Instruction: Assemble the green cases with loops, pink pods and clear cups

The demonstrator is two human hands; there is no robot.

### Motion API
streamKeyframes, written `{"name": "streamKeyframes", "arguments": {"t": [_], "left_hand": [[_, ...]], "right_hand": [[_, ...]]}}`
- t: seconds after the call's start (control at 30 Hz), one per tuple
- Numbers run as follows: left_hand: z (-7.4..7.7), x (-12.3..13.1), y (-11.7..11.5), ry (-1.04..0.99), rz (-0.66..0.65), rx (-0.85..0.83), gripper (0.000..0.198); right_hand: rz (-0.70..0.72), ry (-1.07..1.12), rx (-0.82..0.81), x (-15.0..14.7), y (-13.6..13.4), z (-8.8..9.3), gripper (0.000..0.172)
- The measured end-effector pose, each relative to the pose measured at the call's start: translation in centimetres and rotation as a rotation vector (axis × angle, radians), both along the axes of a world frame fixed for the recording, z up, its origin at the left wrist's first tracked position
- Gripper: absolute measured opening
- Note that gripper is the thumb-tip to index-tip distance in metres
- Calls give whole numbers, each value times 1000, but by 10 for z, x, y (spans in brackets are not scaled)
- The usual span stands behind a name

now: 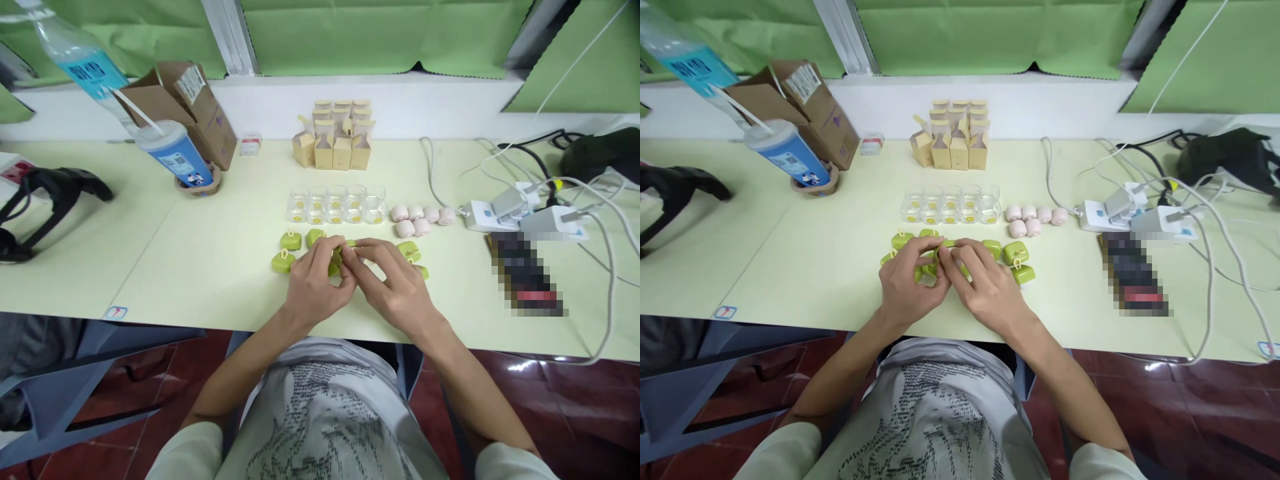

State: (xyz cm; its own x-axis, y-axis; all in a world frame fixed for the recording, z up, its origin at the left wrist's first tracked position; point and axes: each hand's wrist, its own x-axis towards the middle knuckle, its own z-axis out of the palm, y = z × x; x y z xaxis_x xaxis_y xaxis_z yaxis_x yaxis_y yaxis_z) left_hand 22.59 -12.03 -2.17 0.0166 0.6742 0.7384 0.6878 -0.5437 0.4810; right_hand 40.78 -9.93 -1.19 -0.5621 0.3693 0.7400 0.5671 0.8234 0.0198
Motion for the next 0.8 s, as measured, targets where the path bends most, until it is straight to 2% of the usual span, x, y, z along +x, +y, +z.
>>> {"name": "streamKeyframes", "arguments": {"t": [0.17, 0.33, 0.47, 0.53, 0.63, 0.7, 0.8], "left_hand": [[0, 3, 1, 50, 8, 19, 34], [8, 0, 0, -63, -81, -112, 32], [11, -8, 2, -36, -202, -189, 35], [11, -12, 5, 27, -249, -158, 43], [6, -17, 12, 125, -169, -22, 42], [1, -21, 17, 187, -71, 40, 39], [-10, -25, 25, 305, -10, -12, 43]], "right_hand": [[19, -64, -68, 2, -4, 0, 39], [56, 29, -226, 10, 5, -1, 31], [48, 159, -226, 12, 12, 1, 32], [51, 241, -283, 12, 13, 4, 33], [68, 336, -430, 19, 18, 10, 27], [4, 458, -504, 33, 25, 11, 27], [-263, 677, -578, 69, 43, 9, 45]]}}
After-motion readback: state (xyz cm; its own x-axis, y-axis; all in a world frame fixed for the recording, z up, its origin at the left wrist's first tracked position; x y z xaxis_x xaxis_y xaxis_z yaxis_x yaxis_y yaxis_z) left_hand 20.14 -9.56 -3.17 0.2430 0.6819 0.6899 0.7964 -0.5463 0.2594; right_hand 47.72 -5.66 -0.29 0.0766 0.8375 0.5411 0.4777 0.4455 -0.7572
